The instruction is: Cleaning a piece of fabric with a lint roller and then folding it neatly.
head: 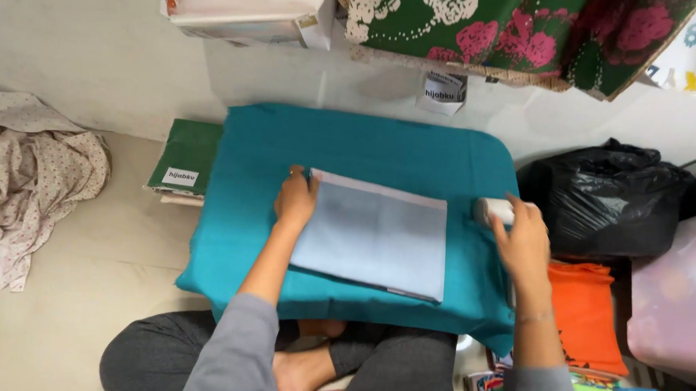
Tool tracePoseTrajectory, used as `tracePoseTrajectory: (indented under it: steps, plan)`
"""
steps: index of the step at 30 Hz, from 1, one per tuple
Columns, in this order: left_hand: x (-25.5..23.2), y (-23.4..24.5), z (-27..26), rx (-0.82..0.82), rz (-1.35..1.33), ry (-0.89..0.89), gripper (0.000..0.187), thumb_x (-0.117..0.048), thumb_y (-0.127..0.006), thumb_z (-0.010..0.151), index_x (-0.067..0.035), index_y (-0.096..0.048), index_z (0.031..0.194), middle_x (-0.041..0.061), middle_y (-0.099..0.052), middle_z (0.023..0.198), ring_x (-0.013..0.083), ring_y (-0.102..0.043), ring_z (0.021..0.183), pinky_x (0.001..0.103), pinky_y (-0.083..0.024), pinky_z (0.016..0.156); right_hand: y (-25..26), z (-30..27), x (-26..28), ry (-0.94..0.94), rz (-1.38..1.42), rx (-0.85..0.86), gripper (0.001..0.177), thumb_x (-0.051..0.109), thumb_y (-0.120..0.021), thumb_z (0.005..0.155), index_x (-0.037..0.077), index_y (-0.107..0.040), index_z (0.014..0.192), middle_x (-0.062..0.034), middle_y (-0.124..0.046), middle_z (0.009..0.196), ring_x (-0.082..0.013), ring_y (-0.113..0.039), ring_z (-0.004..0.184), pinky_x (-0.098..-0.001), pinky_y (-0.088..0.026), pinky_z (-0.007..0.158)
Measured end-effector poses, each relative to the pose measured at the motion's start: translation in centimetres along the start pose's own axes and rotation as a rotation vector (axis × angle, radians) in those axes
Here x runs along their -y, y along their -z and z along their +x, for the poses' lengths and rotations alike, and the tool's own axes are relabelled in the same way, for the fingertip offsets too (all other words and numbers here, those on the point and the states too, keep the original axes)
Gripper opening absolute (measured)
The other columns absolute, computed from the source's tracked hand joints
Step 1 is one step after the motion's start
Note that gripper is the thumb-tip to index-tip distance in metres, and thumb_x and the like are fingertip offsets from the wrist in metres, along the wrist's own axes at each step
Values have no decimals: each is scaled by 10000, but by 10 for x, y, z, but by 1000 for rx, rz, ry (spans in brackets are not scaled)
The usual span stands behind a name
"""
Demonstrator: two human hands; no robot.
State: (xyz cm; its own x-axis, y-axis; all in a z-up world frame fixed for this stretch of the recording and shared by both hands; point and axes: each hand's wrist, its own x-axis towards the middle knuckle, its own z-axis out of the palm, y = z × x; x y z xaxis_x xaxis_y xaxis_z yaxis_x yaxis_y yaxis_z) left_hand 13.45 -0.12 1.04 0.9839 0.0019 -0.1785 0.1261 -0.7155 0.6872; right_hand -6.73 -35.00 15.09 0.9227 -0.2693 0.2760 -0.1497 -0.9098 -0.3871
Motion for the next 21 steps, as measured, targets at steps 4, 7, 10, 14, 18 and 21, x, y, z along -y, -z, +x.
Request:
tracePoseTrajectory:
  steps: [4, 7, 10, 14, 18, 21]
  plan:
    - [3, 16, -30, 82, 21, 66, 603, -428, -690, 920, -110, -447, 1370, 256, -684, 1236, 487, -656, 1159, 649, -532, 930, -46, -41, -98, -322, -314, 159, 712, 362, -726, 907, 20, -490, 1485, -283, -638, 1184, -501, -693, 1058, -614, -568, 863]
    - [7, 27, -55, 100, 85, 81, 502, -431, -693, 907, -138, -532, 1281, 211, -708, 1206, 474, -669, 1144, 634, -548, 908, -53, -57, -112, -407, -263, 198, 649, 364, -615, 984, 87, -455, 1549, -265, -650, 1273, -502, -672, 1133, -648, -537, 912]
    - [8, 35, -75, 100, 96, 26, 460, -432, -666, 918, -107, -612, 1239, 211, -701, 1199, 464, -665, 1158, 610, -549, 931, -21, -70, -69, -301, -82, 63, 498, 281, -523, 1072, 34, -492, 1504, -296, -625, 1310, -530, -616, 1171, -657, -485, 975]
    - [-3, 38, -82, 85, -121, -23, 444, -330, -603, 973, -3, -556, 1269, 307, -649, 1239, 486, -610, 1229, 613, -506, 1007, 11, -81, -2, 12, 114, 9, 426, 191, -559, 1052, -47, -548, 1405, -337, -630, 1269, -540, -594, 1162, -624, -480, 980]
    - [3, 26, -71, 124, -72, 43, 686, -443, -699, 898, -24, -420, 1364, 319, -622, 1302, 465, -584, 1278, 603, -473, 1064, -7, -82, 27, 106, 69, 166, 447, 234, -591, 994, 87, -559, 1414, -212, -686, 1211, -454, -658, 1105, -566, -533, 919]
    - [3, 34, -80, 195, -2, 122, 725, -439, -704, 882, -7, -392, 1373, 308, -645, 1275, 477, -613, 1235, 645, -493, 1010, -29, -78, 57, 178, -53, 270, 435, 321, -588, 979, 309, -566, 1413, 8, -726, 1091, -277, -728, 1013, -438, -586, 833]
